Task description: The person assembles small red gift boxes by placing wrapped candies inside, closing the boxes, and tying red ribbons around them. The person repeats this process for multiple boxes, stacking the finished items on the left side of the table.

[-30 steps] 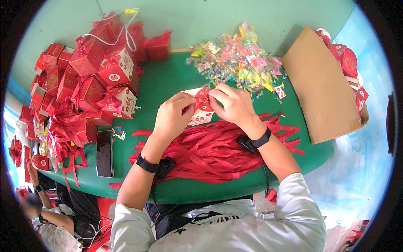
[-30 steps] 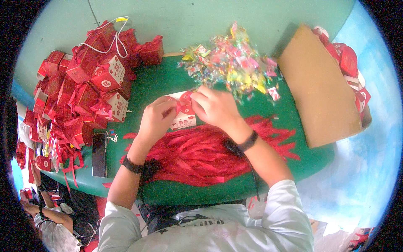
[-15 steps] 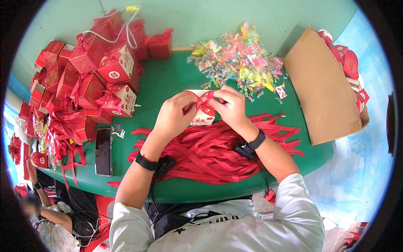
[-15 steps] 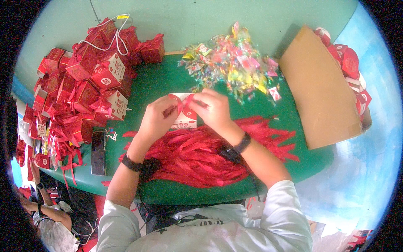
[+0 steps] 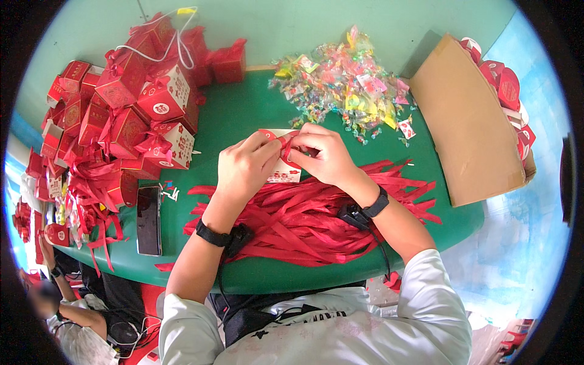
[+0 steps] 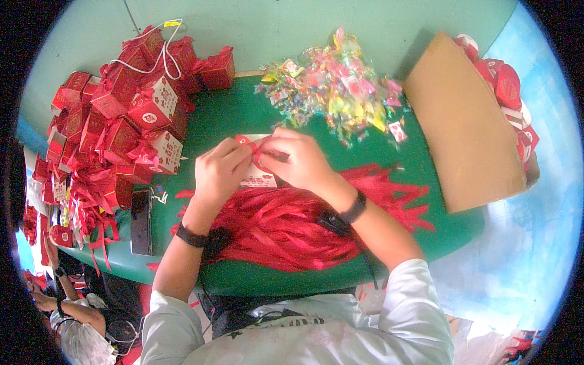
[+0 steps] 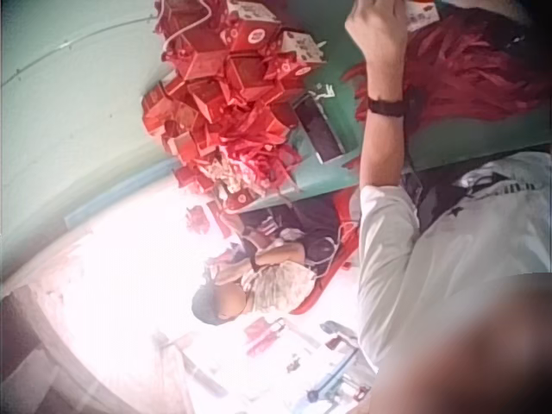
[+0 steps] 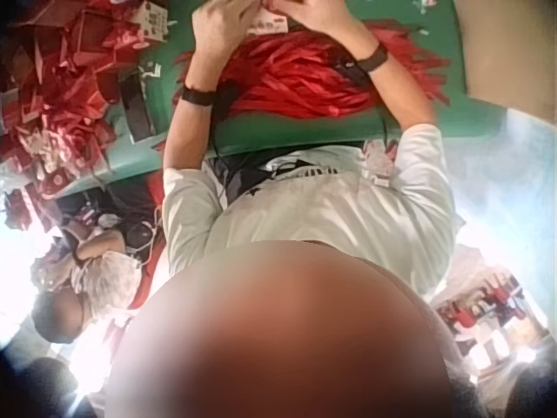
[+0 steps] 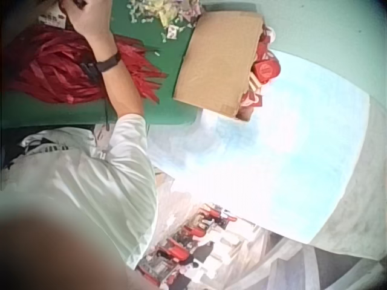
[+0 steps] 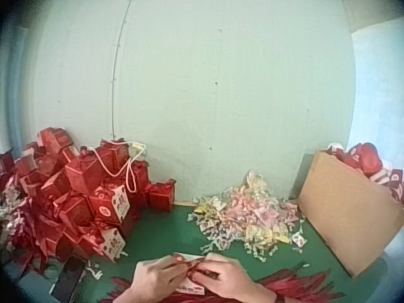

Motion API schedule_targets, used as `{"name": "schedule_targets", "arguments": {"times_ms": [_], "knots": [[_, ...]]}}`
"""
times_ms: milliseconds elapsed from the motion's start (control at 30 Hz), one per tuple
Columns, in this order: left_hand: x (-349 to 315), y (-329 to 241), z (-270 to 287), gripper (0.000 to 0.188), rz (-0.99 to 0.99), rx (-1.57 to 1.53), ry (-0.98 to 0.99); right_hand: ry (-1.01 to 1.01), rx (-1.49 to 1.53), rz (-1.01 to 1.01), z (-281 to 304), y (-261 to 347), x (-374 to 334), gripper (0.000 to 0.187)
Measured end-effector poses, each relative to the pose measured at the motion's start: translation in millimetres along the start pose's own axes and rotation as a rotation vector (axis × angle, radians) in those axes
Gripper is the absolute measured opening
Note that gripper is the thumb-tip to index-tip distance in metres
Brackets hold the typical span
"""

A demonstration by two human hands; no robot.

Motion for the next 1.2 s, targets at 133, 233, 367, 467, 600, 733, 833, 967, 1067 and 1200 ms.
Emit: {"name": "schedule_targets", "arguments": {"times_ms": [133, 233, 367, 467, 600, 733, 833, 967, 1067, 1200], "knots": [[6, -6, 4, 0.009, -0.116, 0.098, 0.005, -0.042, -0.108, 0.125, -1, 11, -1, 0.013], [9, -11, 5, 0.012, -0.128, 0.150, 0.059, -0.045, -0.245, 0.212, -2, 20, -2, 0.011], [8, -6, 3, 0.014, -0.158, 0.149, 0.062, -0.075, -0.359, 0.306, -3, 23, 0, 0.008], [7, -3, 2, 0.013, -0.161, 0.135, 0.023, -0.061, -0.406, 0.316, -3, 22, -1, 0.010], [9, -5, 3, 0.009, -0.111, 0.109, 0.019, -0.072, -0.466, 0.391, 2, 26, 1, 0.014], [11, -7, 3, 0.007, -0.055, 0.057, 0.041, -0.113, -0.476, 0.428, 2, 23, 1, 0.017], [11, 0, 2, 0.008, 0.055, -0.104, 0.023, -0.149, -0.519, 0.481, 6, 20, 6, 0.016], [13, 13, 10, 0.007, 0.202, -0.077, 0.074, -0.180, -0.597, 0.411, 15, 11, 8, 0.016], [12, 26, 12, 0.009, 0.215, -0.031, 0.104, -0.133, -0.621, 0.382, 18, 3, 11, 0.016], [10, 26, 10, 0.006, 0.264, -0.055, 0.125, -0.101, -0.604, 0.340, 20, 1, 10, 0.016]]}}
Point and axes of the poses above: each hand's wrist, its own x-axis towards the middle knuckle, its own z-axis out of the back of the hand, y = z × x, the point moved 2 cm from there along x, towards the middle knuckle, and after that the axes turned 9 degrees about -y, right-handed, at the moved point
